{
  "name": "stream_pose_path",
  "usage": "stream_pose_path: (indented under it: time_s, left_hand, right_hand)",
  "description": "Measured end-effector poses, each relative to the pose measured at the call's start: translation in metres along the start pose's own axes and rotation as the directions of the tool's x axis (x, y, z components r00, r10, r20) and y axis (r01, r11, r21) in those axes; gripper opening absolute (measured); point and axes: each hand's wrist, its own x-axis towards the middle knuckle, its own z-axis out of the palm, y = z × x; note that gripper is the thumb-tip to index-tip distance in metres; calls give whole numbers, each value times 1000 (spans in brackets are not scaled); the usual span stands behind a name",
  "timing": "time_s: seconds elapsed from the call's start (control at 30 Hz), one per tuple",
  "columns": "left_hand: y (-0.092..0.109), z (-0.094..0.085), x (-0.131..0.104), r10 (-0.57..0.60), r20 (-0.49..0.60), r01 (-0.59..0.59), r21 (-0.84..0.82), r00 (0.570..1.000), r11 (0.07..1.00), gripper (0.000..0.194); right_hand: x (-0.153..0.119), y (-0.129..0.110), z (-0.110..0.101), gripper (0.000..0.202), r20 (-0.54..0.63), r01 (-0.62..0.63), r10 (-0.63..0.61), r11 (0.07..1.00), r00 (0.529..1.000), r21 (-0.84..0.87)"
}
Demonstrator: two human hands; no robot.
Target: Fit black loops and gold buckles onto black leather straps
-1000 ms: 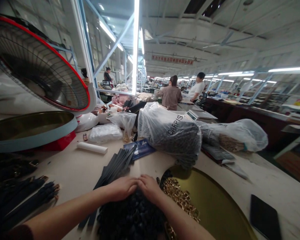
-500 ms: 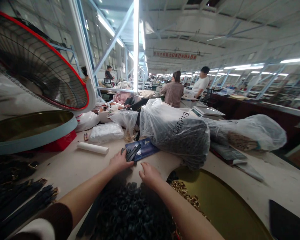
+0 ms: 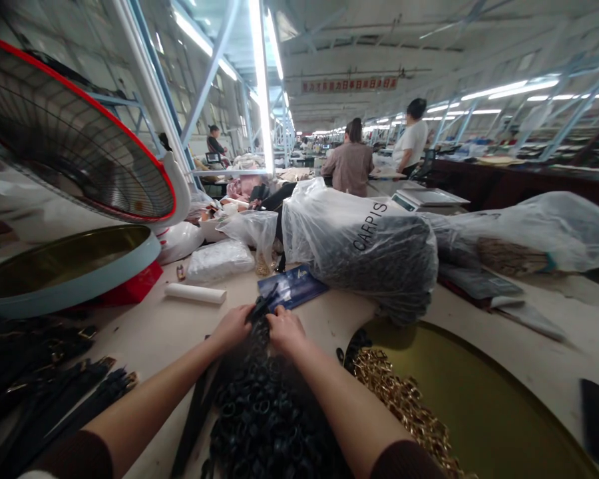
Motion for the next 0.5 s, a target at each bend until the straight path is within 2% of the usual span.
stream_pose_path:
  time_s: [0.1,0.2,0.33,0.4,0.43,0.5]
  left_hand:
    - [6,3,-21,38,15,-37,-39,999,999,29]
    - [19,4,-37,79,36,-76,-79,996,994,37]
    - [34,-7,-56,159,67,-149,-134,985,980,45]
    - [27,-17,-68,158,69,-147,-135,985,980,50]
    - [19,-22,-75,118,59,-110,-119,991,987,53]
    - [-5,-30,-90,-8,49,11,-66,999,998,61]
  right_hand:
    - [-15,0,-4,39,31,57,-57,998,998,5]
    - [-37,2,-16,40,50,92,-93,996,994,18]
    - [-85,-7,-42,41,15,69,-69,998,997,13]
    - [-122,-20,-51,40,-18,71,-71,997,997,15]
    - [-142,-27,-53,39,-41,88,-87,996,995,24]
    - [-185,-36,-53,38,-177,190,-173,978,969,83]
